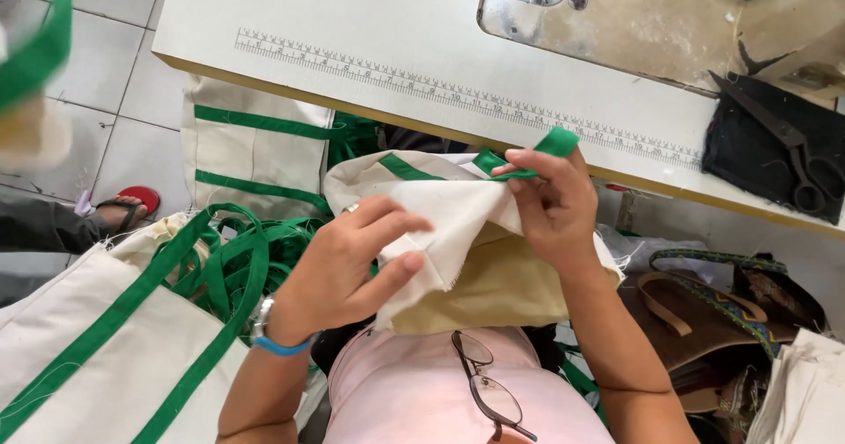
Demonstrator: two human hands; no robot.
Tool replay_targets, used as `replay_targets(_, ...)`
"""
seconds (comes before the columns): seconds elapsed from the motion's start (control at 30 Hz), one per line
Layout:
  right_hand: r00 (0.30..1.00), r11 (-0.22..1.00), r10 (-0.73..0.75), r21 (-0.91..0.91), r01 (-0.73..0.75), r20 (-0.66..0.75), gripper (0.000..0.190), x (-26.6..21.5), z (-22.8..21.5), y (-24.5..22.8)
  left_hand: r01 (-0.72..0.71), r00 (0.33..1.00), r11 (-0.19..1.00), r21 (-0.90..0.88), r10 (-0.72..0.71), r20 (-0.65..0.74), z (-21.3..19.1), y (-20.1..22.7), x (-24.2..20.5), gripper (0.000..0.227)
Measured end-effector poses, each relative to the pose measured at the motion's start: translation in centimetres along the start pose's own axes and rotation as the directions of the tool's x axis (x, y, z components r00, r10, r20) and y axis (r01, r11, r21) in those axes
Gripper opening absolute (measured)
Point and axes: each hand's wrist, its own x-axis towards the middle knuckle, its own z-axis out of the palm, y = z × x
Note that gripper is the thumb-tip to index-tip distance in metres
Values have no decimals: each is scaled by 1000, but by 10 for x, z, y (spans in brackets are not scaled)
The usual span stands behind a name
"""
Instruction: Inspecting and trimming loose threads from manufactured canvas tote bags using thread nippers.
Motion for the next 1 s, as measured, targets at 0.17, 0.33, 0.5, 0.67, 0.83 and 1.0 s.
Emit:
replay_targets(0.17,961,823,-277,-520,228,-18,27,-1,4,-6,108,982,959,262,-61,-180,46,9,23,41)
replay_targets(0.33,858,669,-513,-613,420,29,18,1,6,0,176,973,894,411,-95,-211,79,14,22,44)
replay_targets(0.5,893,721,-450,-593,357,-9,9,-33,12,25,255,961,817,518,-155,-228,121,-28,7,21)
replay_targets(0.67,884,753,-467,-524,397,-2,11,-41,19,15,276,959,757,592,-259,-116,129,-39,-13,25)
replay_targets(0.83,914,793,-405,-496,354,5,10,-63,4,18,272,959,880,389,-280,-38,127,-30,-14,30)
replay_targets(1.0,931,798,-364,-514,313,2,9,-73,-1,15,219,967,889,402,-252,31,129,-29,-16,30)
